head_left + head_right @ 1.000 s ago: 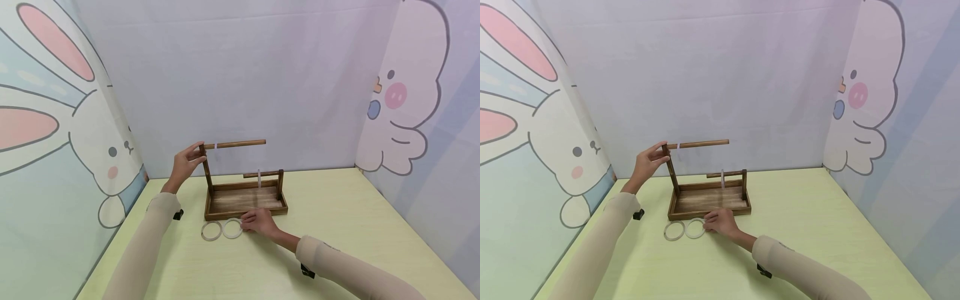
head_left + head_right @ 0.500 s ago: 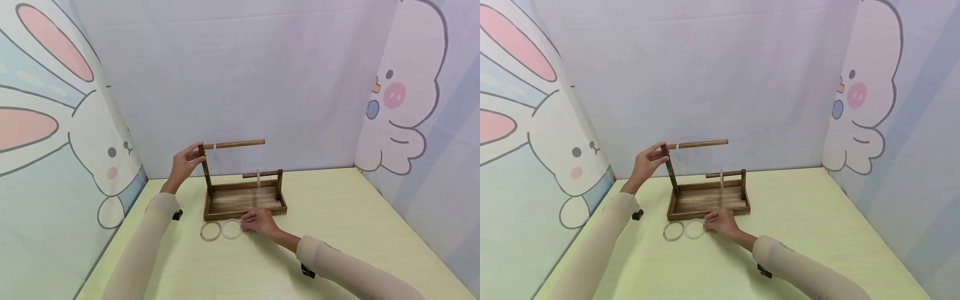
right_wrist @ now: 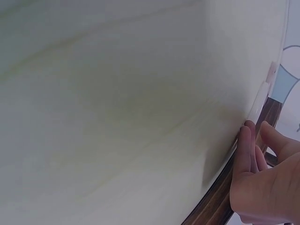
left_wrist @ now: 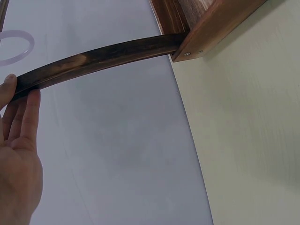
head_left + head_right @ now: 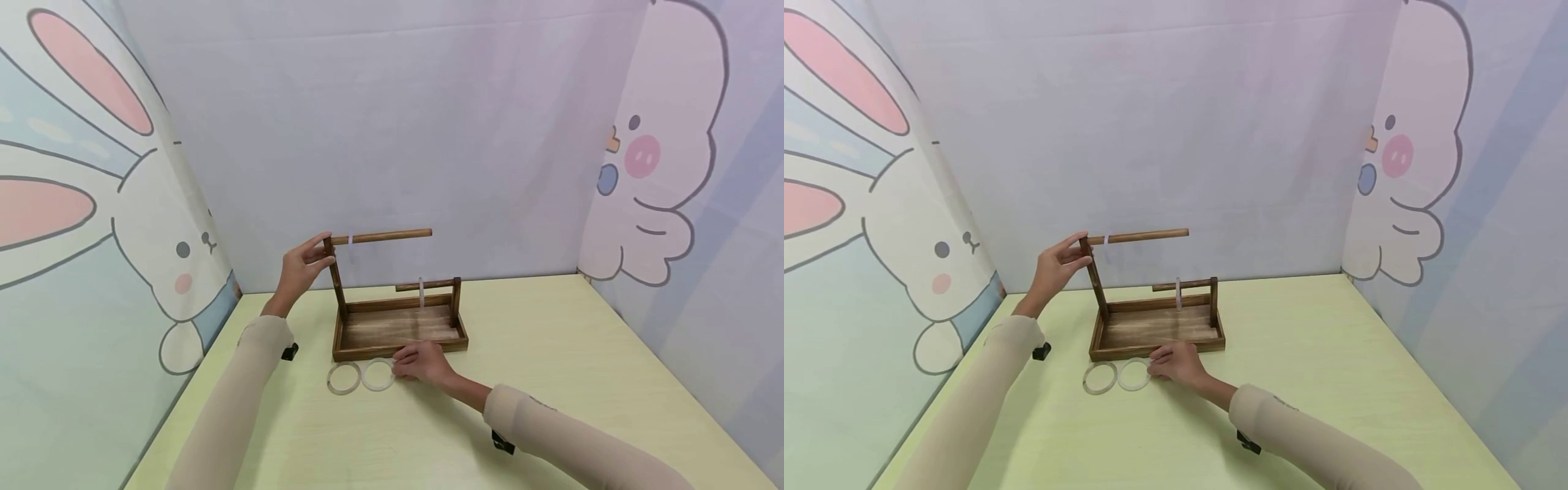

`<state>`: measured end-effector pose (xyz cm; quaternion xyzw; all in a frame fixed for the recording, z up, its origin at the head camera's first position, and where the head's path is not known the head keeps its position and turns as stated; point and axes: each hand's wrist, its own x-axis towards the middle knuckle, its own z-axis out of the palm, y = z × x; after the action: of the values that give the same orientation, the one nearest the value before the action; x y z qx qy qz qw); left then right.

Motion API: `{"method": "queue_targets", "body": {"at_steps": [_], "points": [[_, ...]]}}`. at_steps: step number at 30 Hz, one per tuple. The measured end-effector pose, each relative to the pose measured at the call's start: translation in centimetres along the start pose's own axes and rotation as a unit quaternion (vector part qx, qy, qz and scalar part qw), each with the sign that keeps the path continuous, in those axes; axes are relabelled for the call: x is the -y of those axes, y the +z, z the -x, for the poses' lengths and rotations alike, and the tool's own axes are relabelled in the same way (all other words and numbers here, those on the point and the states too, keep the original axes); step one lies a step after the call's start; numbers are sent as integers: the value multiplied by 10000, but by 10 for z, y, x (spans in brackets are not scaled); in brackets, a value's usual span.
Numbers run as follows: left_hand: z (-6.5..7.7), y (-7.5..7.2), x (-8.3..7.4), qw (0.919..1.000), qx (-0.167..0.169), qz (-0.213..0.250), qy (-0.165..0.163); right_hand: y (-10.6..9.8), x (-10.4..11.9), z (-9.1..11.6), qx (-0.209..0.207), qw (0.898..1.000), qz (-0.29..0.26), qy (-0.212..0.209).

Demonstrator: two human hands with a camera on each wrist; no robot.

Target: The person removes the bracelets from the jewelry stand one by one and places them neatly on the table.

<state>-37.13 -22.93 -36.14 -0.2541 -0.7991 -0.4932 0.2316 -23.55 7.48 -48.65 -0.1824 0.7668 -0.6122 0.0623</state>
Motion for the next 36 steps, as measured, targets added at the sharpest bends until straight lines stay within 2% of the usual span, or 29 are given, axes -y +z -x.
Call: {"method": "queue_targets", "body": {"at_steps": [7, 13, 21, 28, 36], "points": [[0, 1, 0, 9999, -17, -53, -85, -1, 1, -4, 93, 9998, 126, 96], [0, -1, 1, 10000, -8, -33, -85, -3, 7, -11, 87, 9982, 584, 96], [-1, 1, -1, 10000, -31, -9, -7, -10, 34, -24, 80, 9975, 704, -76], [1, 0, 0, 10000, -33, 39, -30, -12, 55, -42, -140, 9892, 1313, -640], [0, 1, 0, 10000, -51, 19, -16, -10, 80, -60, -355, 9871, 1390, -707]]}}
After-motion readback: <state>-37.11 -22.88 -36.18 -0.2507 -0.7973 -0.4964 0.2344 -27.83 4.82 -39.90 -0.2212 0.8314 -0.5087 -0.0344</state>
